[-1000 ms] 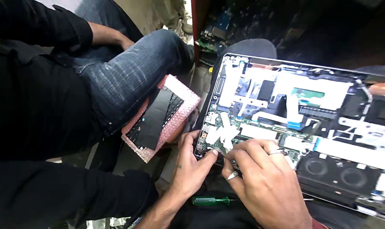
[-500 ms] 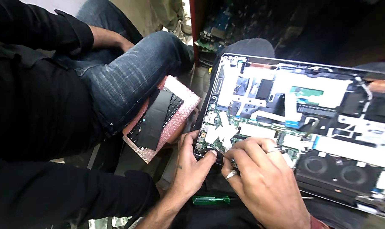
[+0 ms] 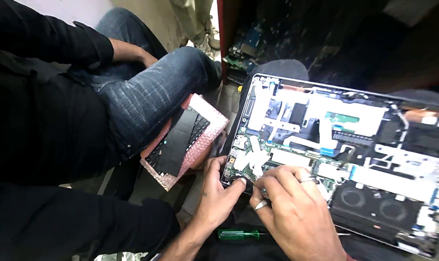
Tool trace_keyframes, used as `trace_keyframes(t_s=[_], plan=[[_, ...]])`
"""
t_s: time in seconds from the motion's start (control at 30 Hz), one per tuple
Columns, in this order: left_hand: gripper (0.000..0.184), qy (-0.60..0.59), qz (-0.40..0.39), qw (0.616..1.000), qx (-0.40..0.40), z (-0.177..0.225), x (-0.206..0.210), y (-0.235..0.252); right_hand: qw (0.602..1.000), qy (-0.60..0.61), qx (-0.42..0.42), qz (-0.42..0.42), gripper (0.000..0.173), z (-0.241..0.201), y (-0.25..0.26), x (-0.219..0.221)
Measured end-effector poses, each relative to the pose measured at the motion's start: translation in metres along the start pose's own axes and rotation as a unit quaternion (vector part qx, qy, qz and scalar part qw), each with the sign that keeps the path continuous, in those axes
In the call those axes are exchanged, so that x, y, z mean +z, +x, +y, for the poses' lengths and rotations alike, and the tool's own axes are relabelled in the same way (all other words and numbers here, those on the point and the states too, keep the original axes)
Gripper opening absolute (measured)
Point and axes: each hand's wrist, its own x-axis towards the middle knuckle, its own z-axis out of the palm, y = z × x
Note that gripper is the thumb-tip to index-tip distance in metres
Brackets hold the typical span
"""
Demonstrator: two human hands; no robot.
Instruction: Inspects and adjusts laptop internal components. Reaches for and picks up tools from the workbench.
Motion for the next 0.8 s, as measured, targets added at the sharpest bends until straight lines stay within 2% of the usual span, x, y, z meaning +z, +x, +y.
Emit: trace_keyframes(t_s=[0.23,0.33,0.53,0.8], plan=[[0.040,-0.011,0.007,1.000,0.011,-0.001,-0.001,0.002,1.000,0.000,0.018,0.002,0.021,0.012,0.004,-0.005],[0.041,-0.002,0.024,1.000,0.015,-0.004,0.001,0.002,0.998,0.023,0.052,0.007,0.026,0.016,0.002,-0.002],[0.040,0.002,0.038,0.999,0.004,-0.002,0.005,0.002,0.994,0.053,0.092,0.012,0.020,0.014,-0.001,0.000],[0.041,0.011,0.052,0.998,-0.019,0.001,0.008,0.002,0.988,0.099,0.114,-0.014,0.022,0.018,-0.002,-0.002]])
